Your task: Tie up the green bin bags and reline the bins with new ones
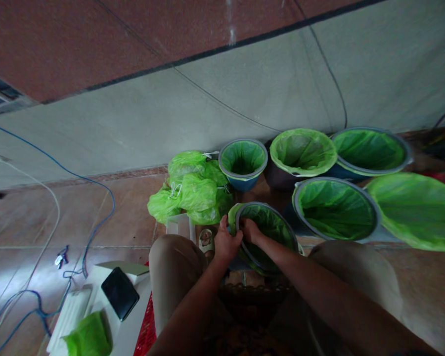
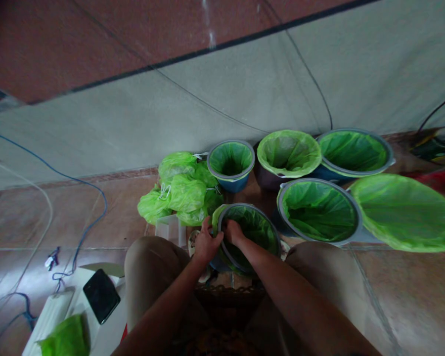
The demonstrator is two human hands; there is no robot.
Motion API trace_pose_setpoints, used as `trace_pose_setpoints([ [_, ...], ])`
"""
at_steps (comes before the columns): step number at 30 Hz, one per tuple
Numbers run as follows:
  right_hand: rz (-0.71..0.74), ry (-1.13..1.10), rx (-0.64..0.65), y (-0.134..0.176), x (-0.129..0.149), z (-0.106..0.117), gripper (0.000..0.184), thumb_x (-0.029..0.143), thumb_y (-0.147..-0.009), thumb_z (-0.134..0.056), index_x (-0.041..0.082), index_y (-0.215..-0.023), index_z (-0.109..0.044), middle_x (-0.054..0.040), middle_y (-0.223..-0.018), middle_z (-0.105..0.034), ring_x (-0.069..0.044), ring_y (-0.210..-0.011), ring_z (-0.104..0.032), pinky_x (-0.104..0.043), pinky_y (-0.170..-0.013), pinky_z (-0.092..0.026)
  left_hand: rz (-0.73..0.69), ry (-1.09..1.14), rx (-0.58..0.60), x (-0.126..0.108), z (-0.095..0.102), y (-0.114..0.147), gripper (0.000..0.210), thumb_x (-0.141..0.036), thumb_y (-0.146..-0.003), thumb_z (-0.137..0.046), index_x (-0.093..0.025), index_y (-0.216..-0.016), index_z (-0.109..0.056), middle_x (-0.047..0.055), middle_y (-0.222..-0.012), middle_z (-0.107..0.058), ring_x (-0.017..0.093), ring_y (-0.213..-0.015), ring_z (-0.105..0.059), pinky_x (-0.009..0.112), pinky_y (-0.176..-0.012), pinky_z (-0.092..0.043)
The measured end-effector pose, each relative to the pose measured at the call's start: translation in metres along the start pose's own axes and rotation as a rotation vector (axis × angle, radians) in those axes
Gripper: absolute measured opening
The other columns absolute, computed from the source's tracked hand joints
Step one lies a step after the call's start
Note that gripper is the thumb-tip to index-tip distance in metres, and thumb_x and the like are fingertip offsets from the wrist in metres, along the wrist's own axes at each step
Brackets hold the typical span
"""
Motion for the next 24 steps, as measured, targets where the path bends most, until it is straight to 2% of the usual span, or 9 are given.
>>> trace_pose_setpoints([
  [4, -0.050, 0.243, 0.031, -0.003, -0.005, 0.001, 0.032, 0.017, -0.090, -0.047, 0.009, -0.104, -0.074, -0.0143, -0.113, -0.073, -0.023, -0.101, -0.068, -0.027, -0.085, -0.050, -0.046, -0.051, -0.024, 0.005, 0.002, -0.001, 0.074, -0.031, -0.083, -0.062, -0.014, -0.150, -0.034, 0.015, -0.137, -0.059, 0.026, -0.122, -0.059, 0.035, -0.103, -0.045],
  [12, -0.218, 0.458, 0.024, -0.001, 0.003, -0.003, 0.030, 0.021, -0.089, -0.051, 0.012, -0.102, -0.076, -0.0183, -0.107, -0.074, -0.028, -0.102, -0.070, -0.030, -0.081, -0.051, -0.133, -0.175, -0.049, 0.011, 0.007, -0.002, 0.050, -0.023, -0.088, -0.055, -0.021, -0.138, -0.050, 0.011, -0.131, -0.060, 0.024, -0.114, -0.063, 0.033, -0.099, -0.048],
  [18, -0.336, 0.510, 0.031, 0.000, 0.012, 0.000, 0.031, 0.024, -0.091, -0.051, 0.012, -0.103, -0.076, -0.0206, -0.108, -0.073, -0.028, -0.103, -0.070, -0.032, -0.082, -0.053, -0.162, -0.232, -0.031, 0.014, 0.008, -0.004, 0.043, -0.019, -0.091, -0.051, -0.018, -0.134, -0.052, 0.012, -0.131, -0.059, 0.023, -0.112, -0.063, 0.032, -0.098, -0.048],
  [24, -0.316, 0.526, 0.054, 0.004, 0.017, 0.006, 0.034, 0.023, -0.093, -0.047, 0.012, -0.109, -0.074, -0.0213, -0.112, -0.072, -0.032, -0.108, -0.069, -0.037, -0.084, -0.053, -0.186, -0.298, -0.039, 0.018, 0.008, -0.006, 0.042, -0.020, -0.094, -0.047, -0.015, -0.135, -0.051, 0.014, -0.126, -0.062, 0.023, -0.113, -0.063, 0.031, -0.098, -0.049],
])
Point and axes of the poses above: each hand's wrist, its own y-axis away from the middle knuckle, its own z-axis out of the back of the hand, x = y × z, the point moved 1 cm from there along -y, towards the middle knuckle
